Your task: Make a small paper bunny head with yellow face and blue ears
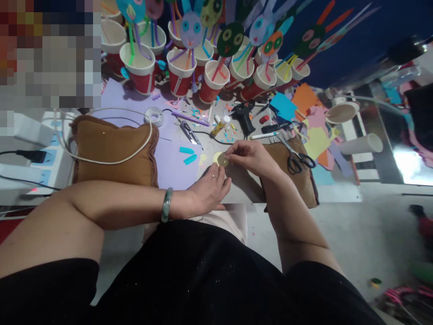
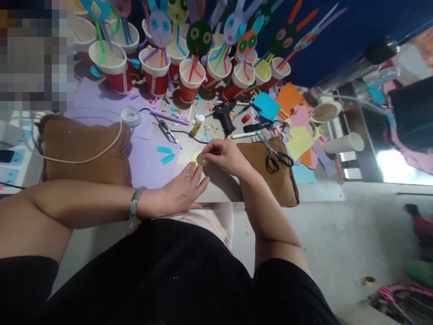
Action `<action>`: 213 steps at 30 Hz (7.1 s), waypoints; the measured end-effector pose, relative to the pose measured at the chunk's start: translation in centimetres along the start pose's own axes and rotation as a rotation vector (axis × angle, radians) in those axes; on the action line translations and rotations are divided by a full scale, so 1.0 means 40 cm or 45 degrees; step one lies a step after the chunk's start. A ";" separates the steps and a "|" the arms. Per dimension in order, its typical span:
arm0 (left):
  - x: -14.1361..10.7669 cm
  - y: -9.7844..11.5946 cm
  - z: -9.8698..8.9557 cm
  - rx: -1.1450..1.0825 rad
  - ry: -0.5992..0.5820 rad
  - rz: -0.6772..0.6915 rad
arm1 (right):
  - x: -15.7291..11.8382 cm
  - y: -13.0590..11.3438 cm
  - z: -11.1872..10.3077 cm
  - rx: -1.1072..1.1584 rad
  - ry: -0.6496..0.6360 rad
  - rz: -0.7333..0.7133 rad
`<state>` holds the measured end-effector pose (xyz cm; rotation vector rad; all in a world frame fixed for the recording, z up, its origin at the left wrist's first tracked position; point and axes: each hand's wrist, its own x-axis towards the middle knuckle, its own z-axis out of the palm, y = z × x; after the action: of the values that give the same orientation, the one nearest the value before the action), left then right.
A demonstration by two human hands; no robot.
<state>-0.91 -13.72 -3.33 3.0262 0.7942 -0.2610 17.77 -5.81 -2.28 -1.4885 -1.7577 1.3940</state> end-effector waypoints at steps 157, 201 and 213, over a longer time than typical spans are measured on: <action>0.006 -0.002 -0.003 -0.114 -0.040 -0.084 | -0.033 0.022 0.028 -1.351 -0.049 -0.542; -0.005 0.007 0.013 -0.100 -0.028 -0.116 | -0.020 -0.004 -0.011 -0.125 0.268 -0.136; 0.001 0.004 0.009 -0.170 -0.061 -0.110 | 0.003 0.045 -0.004 0.299 0.108 0.059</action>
<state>-0.86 -13.86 -3.71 2.8551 0.9012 -0.2686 18.70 -5.79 -3.84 -1.4460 -1.4616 1.4805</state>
